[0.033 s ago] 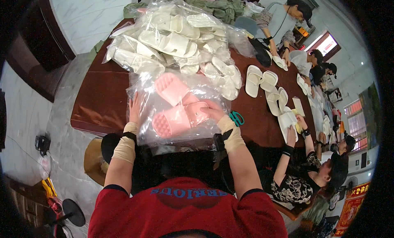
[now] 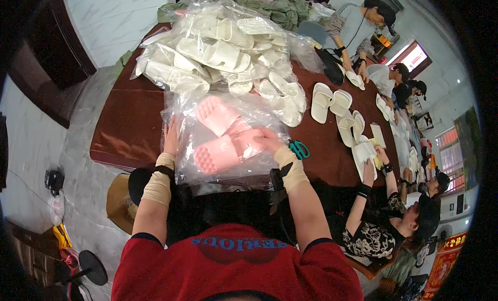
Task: Packing manufactured sandals into plastic bags and organizing them.
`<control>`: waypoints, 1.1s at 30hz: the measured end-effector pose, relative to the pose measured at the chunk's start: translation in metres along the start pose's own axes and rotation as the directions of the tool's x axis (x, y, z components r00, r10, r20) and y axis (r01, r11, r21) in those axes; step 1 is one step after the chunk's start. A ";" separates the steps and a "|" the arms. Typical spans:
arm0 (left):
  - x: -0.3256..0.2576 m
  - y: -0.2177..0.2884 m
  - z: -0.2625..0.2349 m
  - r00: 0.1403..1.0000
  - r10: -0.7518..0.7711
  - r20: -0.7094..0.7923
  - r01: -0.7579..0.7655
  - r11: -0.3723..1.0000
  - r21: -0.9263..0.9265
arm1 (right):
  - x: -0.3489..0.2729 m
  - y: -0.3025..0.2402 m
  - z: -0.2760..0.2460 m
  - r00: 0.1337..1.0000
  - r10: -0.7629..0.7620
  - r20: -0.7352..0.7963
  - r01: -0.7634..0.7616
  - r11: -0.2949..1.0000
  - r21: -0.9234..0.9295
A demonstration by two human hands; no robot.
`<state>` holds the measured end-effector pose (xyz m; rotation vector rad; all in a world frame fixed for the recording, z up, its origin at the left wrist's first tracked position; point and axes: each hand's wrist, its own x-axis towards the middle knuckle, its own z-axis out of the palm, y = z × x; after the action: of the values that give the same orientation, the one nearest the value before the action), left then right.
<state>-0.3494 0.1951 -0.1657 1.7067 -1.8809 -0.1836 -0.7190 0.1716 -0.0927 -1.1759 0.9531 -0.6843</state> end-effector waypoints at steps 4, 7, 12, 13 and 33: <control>0.007 -0.005 -0.030 0.997 -0.080 -0.008 0.068 0.893 -0.445 | 0.019 0.038 -0.006 0.996 0.018 -0.085 -0.028 0.991 -0.128; 0.012 0.025 -0.064 0.978 -0.205 -0.045 0.131 0.763 -0.632 | 0.013 0.040 -0.009 0.990 -0.002 -0.141 0.002 1.000 0.006; 0.011 0.062 -0.062 0.994 0.054 -0.091 -0.071 0.978 -0.196 | 0.021 0.040 0.007 0.989 -0.014 -0.147 0.009 0.999 -0.035; 0.008 0.067 -0.053 0.999 0.021 0.035 -0.022 1.000 0.012 | 0.023 0.042 0.005 0.991 0.016 -0.137 -0.025 0.997 -0.067; -0.013 0.042 -0.014 0.997 -0.029 0.073 0.001 0.932 0.362 | -0.161 -0.032 -0.241 0.469 -0.134 -0.873 0.313 0.949 0.022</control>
<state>-0.3782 0.2183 -0.1389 1.9793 -2.0562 0.1017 -1.0054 0.1927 -0.0435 -0.7409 1.5424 -1.6575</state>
